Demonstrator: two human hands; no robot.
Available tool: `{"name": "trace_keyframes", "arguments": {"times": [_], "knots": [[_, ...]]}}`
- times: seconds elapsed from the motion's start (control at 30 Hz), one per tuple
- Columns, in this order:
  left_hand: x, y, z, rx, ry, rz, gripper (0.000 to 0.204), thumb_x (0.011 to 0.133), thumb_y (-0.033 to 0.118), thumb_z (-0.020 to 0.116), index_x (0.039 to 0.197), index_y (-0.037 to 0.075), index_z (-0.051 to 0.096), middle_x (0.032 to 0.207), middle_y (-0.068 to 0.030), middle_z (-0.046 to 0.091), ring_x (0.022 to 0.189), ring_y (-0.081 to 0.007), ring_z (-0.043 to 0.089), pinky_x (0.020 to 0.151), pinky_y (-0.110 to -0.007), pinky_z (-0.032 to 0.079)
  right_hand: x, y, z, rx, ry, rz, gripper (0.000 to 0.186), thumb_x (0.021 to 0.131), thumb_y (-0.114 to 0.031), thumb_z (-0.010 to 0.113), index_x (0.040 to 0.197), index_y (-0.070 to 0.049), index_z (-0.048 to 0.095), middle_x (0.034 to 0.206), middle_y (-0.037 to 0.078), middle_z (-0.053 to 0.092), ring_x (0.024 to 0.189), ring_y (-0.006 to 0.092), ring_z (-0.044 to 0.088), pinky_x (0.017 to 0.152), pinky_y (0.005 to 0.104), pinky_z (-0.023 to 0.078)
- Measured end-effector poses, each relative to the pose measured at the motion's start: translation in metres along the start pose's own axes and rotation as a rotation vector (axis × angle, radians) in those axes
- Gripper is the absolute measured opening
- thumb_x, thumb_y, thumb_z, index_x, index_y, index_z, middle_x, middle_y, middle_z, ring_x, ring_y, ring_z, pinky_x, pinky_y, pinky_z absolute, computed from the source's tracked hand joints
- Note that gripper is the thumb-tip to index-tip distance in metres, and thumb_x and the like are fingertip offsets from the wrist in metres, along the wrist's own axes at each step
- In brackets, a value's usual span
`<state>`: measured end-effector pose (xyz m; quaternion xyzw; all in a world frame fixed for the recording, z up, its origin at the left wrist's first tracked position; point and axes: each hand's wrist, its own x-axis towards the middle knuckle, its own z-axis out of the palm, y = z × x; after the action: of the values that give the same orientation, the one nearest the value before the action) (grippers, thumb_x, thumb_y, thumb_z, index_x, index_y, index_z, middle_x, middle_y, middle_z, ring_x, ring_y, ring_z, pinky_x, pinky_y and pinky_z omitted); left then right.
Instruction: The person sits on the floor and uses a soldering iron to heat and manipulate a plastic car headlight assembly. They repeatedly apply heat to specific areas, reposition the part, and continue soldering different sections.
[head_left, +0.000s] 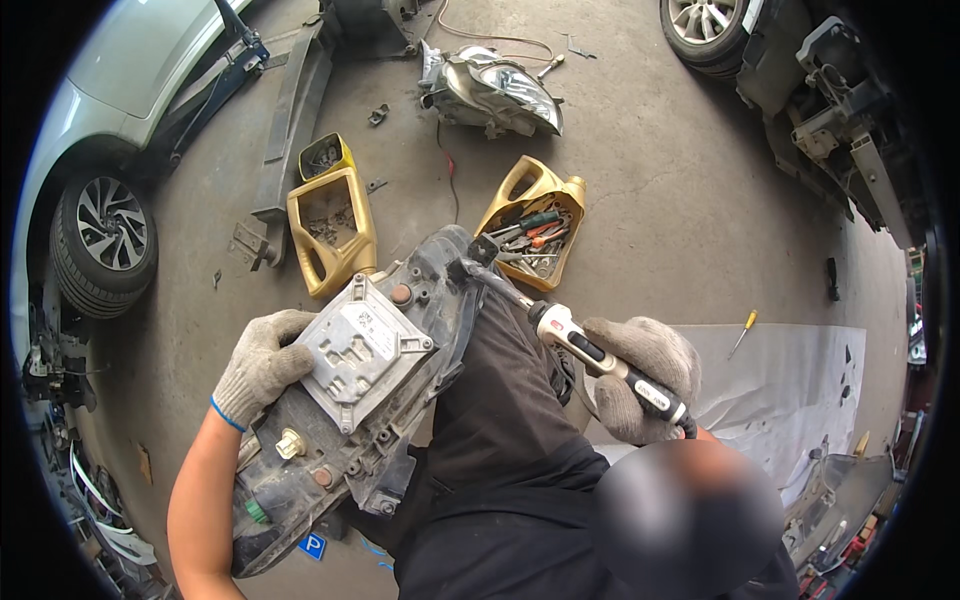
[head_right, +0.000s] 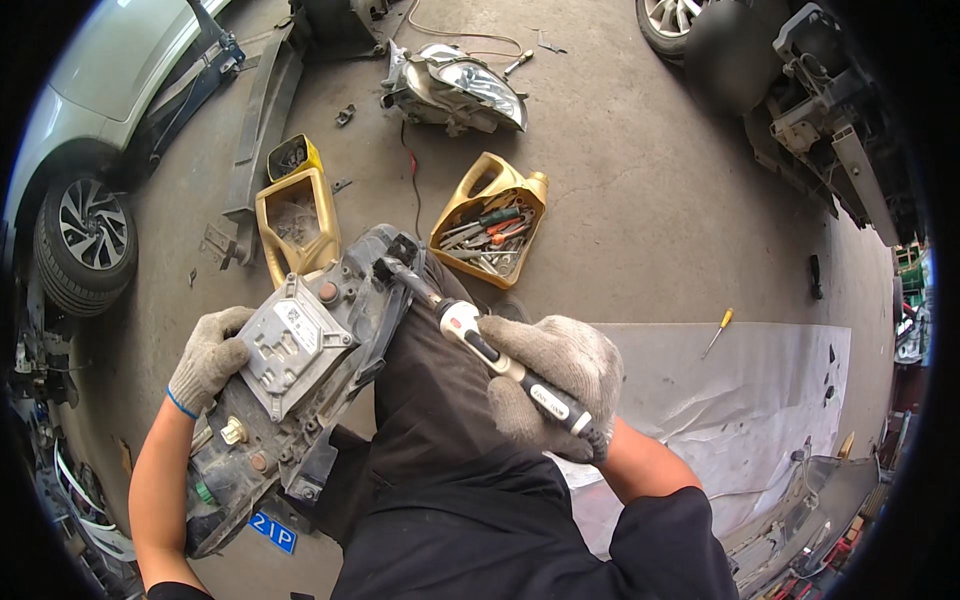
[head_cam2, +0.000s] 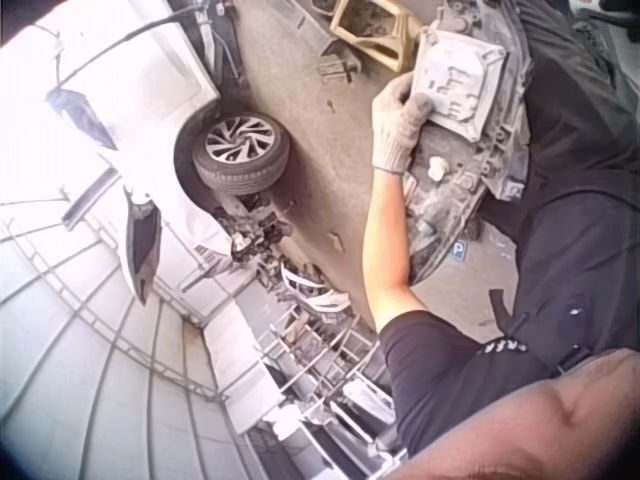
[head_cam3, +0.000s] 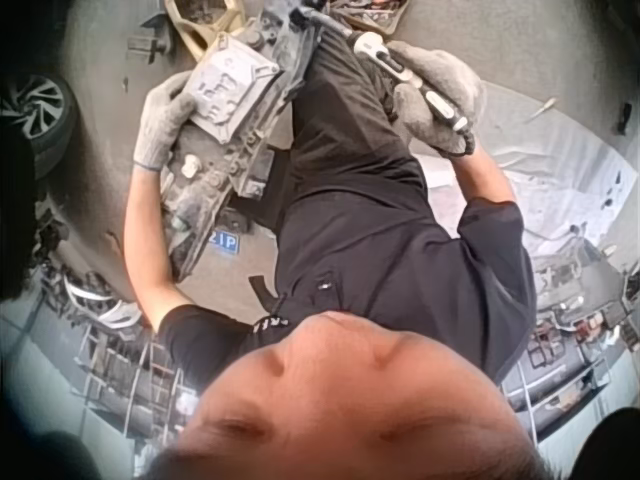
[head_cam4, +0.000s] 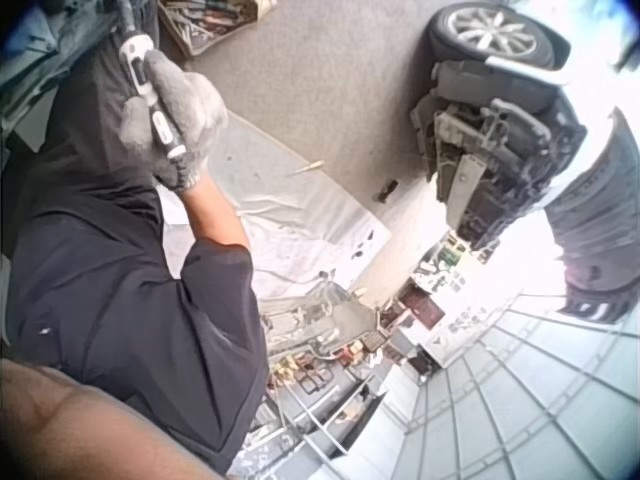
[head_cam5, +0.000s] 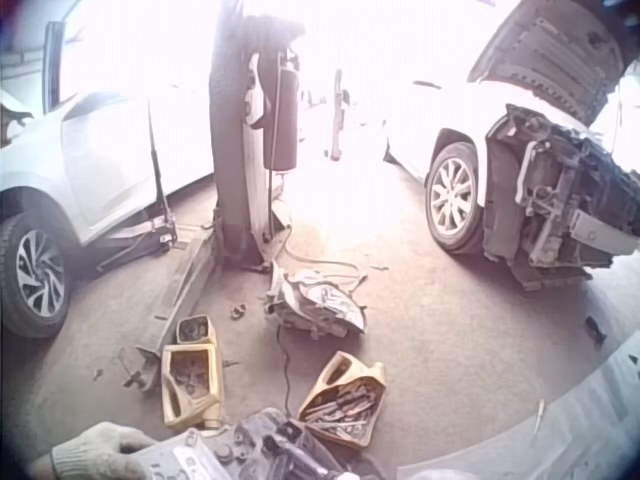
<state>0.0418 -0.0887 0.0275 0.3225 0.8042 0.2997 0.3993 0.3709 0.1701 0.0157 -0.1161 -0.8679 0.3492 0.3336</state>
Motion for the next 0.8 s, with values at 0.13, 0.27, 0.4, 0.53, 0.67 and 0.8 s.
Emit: {"name": "trace_keyframes", "arguments": {"times": [0.13, 0.27, 0.4, 0.53, 0.67, 0.8], "knots": [[0.0, -0.01, 0.0, -0.067, -0.005, 0.021, 0.088, 0.074, 0.061, 0.076, 0.122, -0.012, 0.07, 0.112, -0.017, 0.075, 0.103, -0.0224, 0.07, 0.095, -0.036, 0.055, -0.014, 0.009, 0.006, 0.088, 0.078, 0.082, 0.041, 0.075, -0.017, 0.074, 0.111, 0.0, 0.076, 0.082, 0.017, 0.073, 0.066, 0.0326, 0.068, 0.062, 0.0399, 0.055], [0.001, -0.013, 0.002, -0.12, -0.031, -0.017, 0.103, 0.073, 0.078, 0.077, 0.124, -0.012, 0.07, 0.108, -0.0132, 0.075, 0.099, -0.0183, 0.069, 0.09, -0.034, 0.056, -0.022, 0.018, 0.009, 0.114, 0.081, 0.075, 0.041, 0.076, -0.017, 0.074, 0.113, 0.001, 0.076, 0.086, 0.018, 0.075, 0.067, 0.0329, 0.07, 0.063, 0.0401, 0.056], [0.001, -0.017, 0.004, -0.197, -0.054, -0.04, 0.105, 0.073, 0.08, 0.077, 0.125, -0.011, 0.069, 0.107, -0.0115, 0.075, 0.098, -0.0167, 0.069, 0.089, -0.032, 0.056, -0.024, 0.019, 0.009, 0.108, 0.09, 0.037, 0.041, 0.076, -0.014, 0.073, 0.115, 0.001, 0.076, 0.086, 0.018, 0.074, 0.069, 0.0333, 0.07, 0.064, 0.0409, 0.056], [0.002, -0.021, 0.004, -0.199, -0.062, -0.02, 0.104, 0.074, 0.08, 0.077, 0.125, -0.01, 0.069, 0.107, -0.0111, 0.075, 0.098, -0.0163, 0.069, 0.089, -0.032, 0.056, -0.017, 0.009, 0.006, 0.072, 0.024, 0.096, 0.041, 0.075, -0.012, 0.073, 0.114, 0.001, 0.076, 0.084, 0.018, 0.073, 0.067, 0.033, 0.069, 0.064, 0.0405, 0.056], [0.003, -0.026, 0.004, -0.175, -0.049, -0.052, 0.105, 0.075, 0.08, 0.076, 0.126, -0.011, 0.069, 0.107, -0.0111, 0.075, 0.098, -0.0161, 0.069, 0.089, -0.032, 0.056, -0.019, 0.01, 0.01, 0.068, 0.063, 0.004, 0.043, 0.073, -0.009, 0.074, 0.115, -0.001, 0.076, 0.081, 0.016, 0.071, 0.064, 0.0315, 0.068, 0.061, 0.0401, 0.055], [0.003, -0.026, 0.002, -0.166, -0.063, -0.06, 0.102, 0.077, 0.077, 0.075, 0.128, -0.011, 0.068, 0.107, -0.0114, 0.075, 0.098, -0.0164, 0.069, 0.089, -0.032, 0.056, -0.015, 0.005, 0.009, 0.05, 0.07, 0.016, 0.044, 0.071, -0.008, 0.075, 0.115, -0.003, 0.076, 0.08, 0.015, 0.07, 0.064, 0.0317, 0.068, 0.061, 0.0402, 0.055]]}}
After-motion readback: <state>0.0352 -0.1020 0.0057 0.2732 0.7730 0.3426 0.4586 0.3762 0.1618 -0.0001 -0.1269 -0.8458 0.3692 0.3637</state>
